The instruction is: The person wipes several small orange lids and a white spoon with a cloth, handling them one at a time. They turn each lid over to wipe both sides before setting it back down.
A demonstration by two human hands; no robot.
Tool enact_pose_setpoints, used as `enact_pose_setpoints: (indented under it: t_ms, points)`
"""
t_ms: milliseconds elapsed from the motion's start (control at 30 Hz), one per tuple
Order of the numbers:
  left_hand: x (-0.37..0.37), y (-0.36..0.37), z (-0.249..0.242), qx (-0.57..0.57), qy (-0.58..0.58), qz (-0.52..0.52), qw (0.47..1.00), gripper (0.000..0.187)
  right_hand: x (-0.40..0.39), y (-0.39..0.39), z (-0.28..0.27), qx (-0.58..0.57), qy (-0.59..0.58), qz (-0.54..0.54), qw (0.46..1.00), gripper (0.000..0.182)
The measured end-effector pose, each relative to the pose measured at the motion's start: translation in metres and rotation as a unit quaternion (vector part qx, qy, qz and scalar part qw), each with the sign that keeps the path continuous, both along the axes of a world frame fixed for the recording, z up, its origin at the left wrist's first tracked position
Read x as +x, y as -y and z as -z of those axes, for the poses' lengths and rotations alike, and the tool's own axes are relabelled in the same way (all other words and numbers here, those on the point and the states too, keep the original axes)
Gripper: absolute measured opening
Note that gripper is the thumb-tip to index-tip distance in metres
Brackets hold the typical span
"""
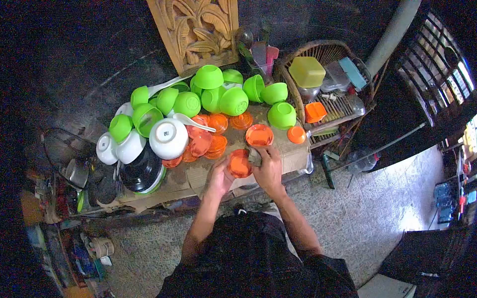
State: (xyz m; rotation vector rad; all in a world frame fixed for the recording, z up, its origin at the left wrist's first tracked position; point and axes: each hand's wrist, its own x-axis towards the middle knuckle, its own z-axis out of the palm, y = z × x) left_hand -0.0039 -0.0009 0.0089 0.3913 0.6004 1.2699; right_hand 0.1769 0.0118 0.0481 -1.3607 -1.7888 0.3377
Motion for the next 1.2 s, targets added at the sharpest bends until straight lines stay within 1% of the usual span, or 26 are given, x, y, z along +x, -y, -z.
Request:
enact_pose_setpoints:
  t_ms: [67, 100, 233, 300, 333, 367, 400, 433, 500, 533, 567, 600, 633, 700, 733, 767, 833, 867, 900, 933, 967, 1000, 1033, 1100, 1133, 1200]
  points:
    - [0.0, 0.001, 0.003, 0.003, -0.02, -0.008, 1.0, 0.039, -0.006, -0.006, -0.005, 0.019, 0.045, -0.007, 0.999, 0.052]
    - [0.0, 0.002, 0.005, 0.005, -0.038, -0.016, 0.999, 0.036, -0.01, -0.007, -0.008, 0.019, 0.045, -0.008, 0.999, 0.052]
    - [-0.007, -0.005, 0.048, 0.037, -0.066, 0.013, 0.997, 0.042, -0.03, -0.005, -0.015, 0.006, 0.073, -0.067, 0.995, 0.054]
    - [-0.006, -0.004, 0.064, -0.058, 0.016, -0.054, 0.997, 0.049, -0.039, 0.001, -0.017, 0.009, 0.091, -0.088, 0.992, 0.055]
    - [-0.004, 0.0, 0.047, -0.058, 0.016, -0.054, 0.997, 0.049, -0.044, 0.006, -0.021, 0.019, 0.1, -0.108, 0.989, 0.056]
    - [-0.001, 0.006, 0.013, -0.09, 0.031, -0.064, 0.993, 0.047, -0.049, 0.01, -0.023, 0.029, 0.109, -0.127, 0.985, 0.057]
    - [0.001, 0.009, -0.006, -0.121, 0.046, -0.075, 0.989, 0.046, -0.053, 0.013, -0.017, 0.045, 0.103, -0.138, 0.984, 0.06]
    - [-0.001, 0.008, -0.004, -0.121, 0.046, -0.075, 0.989, 0.046, -0.053, 0.018, -0.013, 0.045, 0.103, -0.138, 0.984, 0.06]
    - [-0.006, 0.005, 0.004, -0.039, 0.123, 0.006, 0.992, 0.051, -0.054, 0.029, -0.008, 0.044, 0.137, -0.15, 0.978, 0.062]
    - [-0.007, 0.003, 0.013, -0.039, 0.123, 0.005, 0.992, 0.051, -0.052, 0.032, -0.002, 0.048, 0.13, -0.149, 0.979, 0.066]
    - [-0.006, 0.001, 0.021, -0.047, 0.092, -0.007, 0.995, 0.051, -0.049, 0.034, 0.001, 0.048, 0.13, -0.15, 0.979, 0.066]
    - [-0.005, 0.001, 0.017, -0.055, 0.061, -0.017, 0.996, 0.051, -0.044, 0.035, 0.002, 0.054, 0.128, -0.163, 0.977, 0.062]
    - [-0.003, 0.002, 0.013, -0.055, 0.062, -0.017, 0.996, 0.051, -0.038, 0.037, 0.004, 0.061, 0.126, -0.175, 0.975, 0.058]
    - [0.001, 0.003, 0.004, -0.018, -0.03, -0.097, 0.995, 0.043, -0.026, 0.038, 0.008, 0.081, 0.121, -0.174, 0.974, 0.06]
    - [0.001, 0.001, 0.007, -0.017, -0.029, -0.096, 0.995, 0.043, -0.02, 0.038, 0.01, 0.102, 0.115, -0.175, 0.972, 0.062]
    - [0.001, -0.002, 0.012, -0.018, -0.007, -0.097, 0.995, 0.042, -0.015, 0.038, 0.012, 0.102, 0.116, -0.175, 0.973, 0.062]
    - [0.001, -0.004, 0.011, -0.019, 0.015, -0.096, 0.995, 0.041, -0.009, 0.038, 0.014, 0.063, 0.066, -0.132, 0.987, 0.069]
    - [0.0, -0.003, 0.01, -0.005, 0.065, -0.075, 0.995, 0.042, -0.01, 0.037, 0.015, 0.07, 0.037, -0.097, 0.992, 0.074]
    - [0.0, -0.003, 0.009, 0.009, 0.114, -0.053, 0.992, 0.043, -0.01, 0.035, 0.012, 0.069, 0.037, -0.097, 0.992, 0.074]
    - [-0.002, -0.004, 0.008, 0.01, 0.114, -0.054, 0.992, 0.043, -0.009, 0.033, 0.008, 0.066, 0.018, -0.078, 0.995, 0.067]
    - [-0.005, -0.004, 0.007, 0.036, 0.128, -0.031, 0.991, 0.045, -0.009, 0.031, 0.004, 0.062, -0.002, -0.058, 0.996, 0.061]
    - [-0.007, -0.004, 0.004, 0.062, 0.141, -0.008, 0.988, 0.046, -0.009, 0.028, 0.003, 0.061, -0.012, -0.044, 0.997, 0.059]
    - [-0.006, -0.003, 0.0, 0.062, 0.141, -0.008, 0.988, 0.046, -0.009, 0.024, 0.001, 0.062, -0.012, -0.044, 0.997, 0.059]
    - [-0.004, -0.001, -0.007, 0.044, 0.115, -0.021, 0.992, 0.047, -0.008, 0.015, -0.001, 0.07, -0.021, -0.016, 0.997, 0.064]
    - [-0.003, -0.001, -0.006, 0.044, 0.115, -0.022, 0.992, 0.047, -0.007, 0.008, 0.001, 0.065, -0.016, 0.002, 0.998, 0.061]
    - [-0.003, 0.001, -0.004, 0.023, 0.071, -0.026, 0.997, 0.045, -0.008, -0.006, -0.003, 0.077, -0.006, -0.001, 0.997, 0.06]
